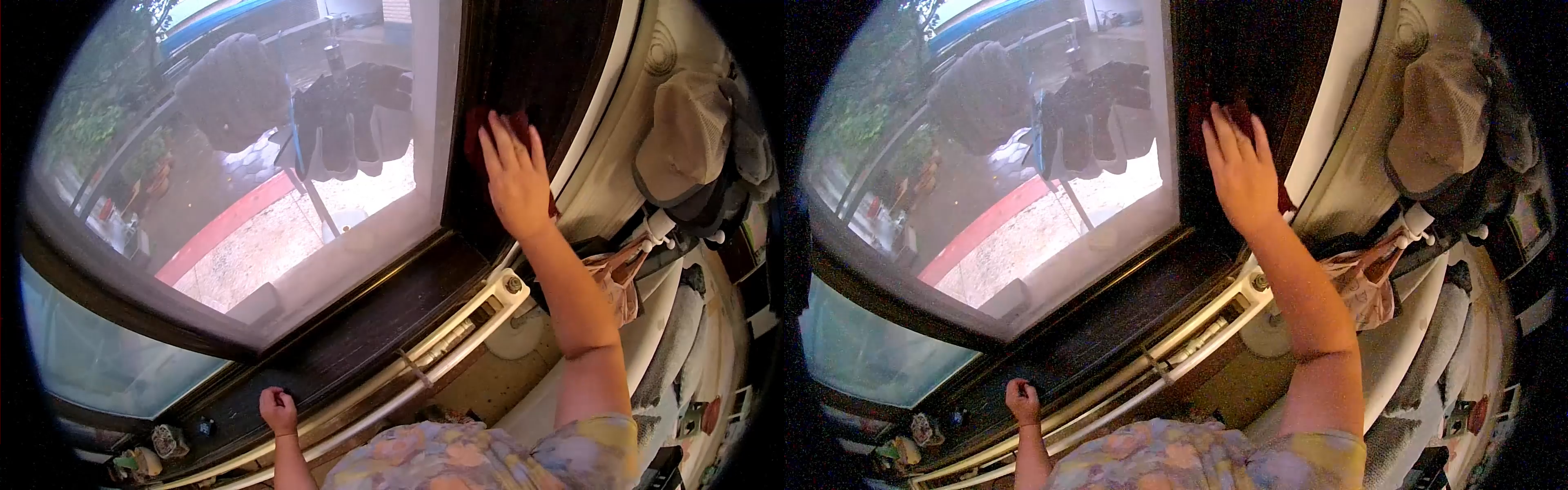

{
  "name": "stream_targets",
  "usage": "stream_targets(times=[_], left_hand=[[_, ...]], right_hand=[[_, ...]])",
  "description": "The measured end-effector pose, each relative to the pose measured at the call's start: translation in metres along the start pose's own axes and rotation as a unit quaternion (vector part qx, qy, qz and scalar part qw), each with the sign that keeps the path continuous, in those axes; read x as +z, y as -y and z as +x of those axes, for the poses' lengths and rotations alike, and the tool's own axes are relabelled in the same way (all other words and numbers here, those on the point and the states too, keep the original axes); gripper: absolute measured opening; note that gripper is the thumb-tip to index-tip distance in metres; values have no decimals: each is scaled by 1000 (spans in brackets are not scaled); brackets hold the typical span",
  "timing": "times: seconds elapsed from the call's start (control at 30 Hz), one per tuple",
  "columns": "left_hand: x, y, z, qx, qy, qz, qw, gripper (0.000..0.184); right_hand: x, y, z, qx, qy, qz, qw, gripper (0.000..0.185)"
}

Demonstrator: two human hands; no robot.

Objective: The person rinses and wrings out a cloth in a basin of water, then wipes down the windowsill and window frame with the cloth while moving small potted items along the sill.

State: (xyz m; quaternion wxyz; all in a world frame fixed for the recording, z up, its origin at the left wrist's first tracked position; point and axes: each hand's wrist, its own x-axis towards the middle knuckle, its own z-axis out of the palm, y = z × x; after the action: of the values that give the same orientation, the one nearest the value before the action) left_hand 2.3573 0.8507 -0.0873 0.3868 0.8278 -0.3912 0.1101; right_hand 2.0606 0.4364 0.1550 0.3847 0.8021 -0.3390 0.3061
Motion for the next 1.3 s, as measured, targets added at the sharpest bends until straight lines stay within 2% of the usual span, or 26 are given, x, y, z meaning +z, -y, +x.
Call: stream_targets(times=[0.17, 0.27, 0.3, 0.37, 0.43, 0.53, 0.6, 0.7, 0.77, 0.83, 0.9, 0.93, 1.0, 1.07, 1.13, 1.2, 1.27, 1.3], left_hand=[[-2, -2, 1, 14, 2, 3, 1000, 3], [0, 4, 0, 23, 5, 20, 1000, 3], [0, 5, 0, 26, 6, 18, 999, 3], [0, 5, -1, 30, 8, 19, 999, 3], [0, 4, -1, 8, 2, -4, 1000, 4], [0, 5, -1, -5, 23, 15, 1000, 4], [-5, 0, 0, -8, 28, 12, 1000, 4], [0, 1, 1, 7, 14, 14, 1000, 4], [-1, 4, 0, 25, 4, 26, 999, 4], [0, 3, 0, -3, 16, 12, 1000, 5], [-1, 4, -1, 4, 13, 12, 1000, 5], [0, 4, -1, 12, 6, 11, 1000, 5], [1, 0, 1, 8, 3, 15, 1000, 5], [0, 2, 0, -11, 12, 14, 1000, 5], [-4, -8, 5, 29, -3, 16, 999, 5], [-2, 2, 1, -25, 24, 20, 999, 5], [-1, -3, 1, -21, 18, 9, 1000, 6], [0, -1, 1, -23, 13, 0, 1000, 6]], right_hand=[[33, 25, -59, -33, 107, 31, 993, 47], [51, 42, -98, -86, 230, 7, 969, 48], [59, 48, -109, -86, 231, 9, 969, 48], [76, 61, -130, -113, 303, 6, 946, 48], [89, 70, -145, -134, 316, 0, 939, 46], [94, 78, -138, -144, 336, 3, 931, 44], [82, 76, -123, -181, 447, -10, 876, 44], [87, 74, -128, -180, 470, 28, 864, 39], [79, 66, -137, -180, 458, 78, 867, 38], [62, 58, -137, -179, 449, 130, 866, 36], [39, 51, -132, -164, 386, 179, 890, 38], [31, 48, -128, -167, 386, 180, 889, 38], [20, 46, -119, -90, 156, 216, 960, 39], [23, 45, -111, -75, 140, 217, 963, 48], [48, 45, -118, -95, 100, 226, 964, 53], [70, 59, -139, -107, 132, 222, 960, 53], [92, 76, -165, -56, 274, 240, 930, 47], [93, 84, -165, 6, 276, 266, 924, 47]])
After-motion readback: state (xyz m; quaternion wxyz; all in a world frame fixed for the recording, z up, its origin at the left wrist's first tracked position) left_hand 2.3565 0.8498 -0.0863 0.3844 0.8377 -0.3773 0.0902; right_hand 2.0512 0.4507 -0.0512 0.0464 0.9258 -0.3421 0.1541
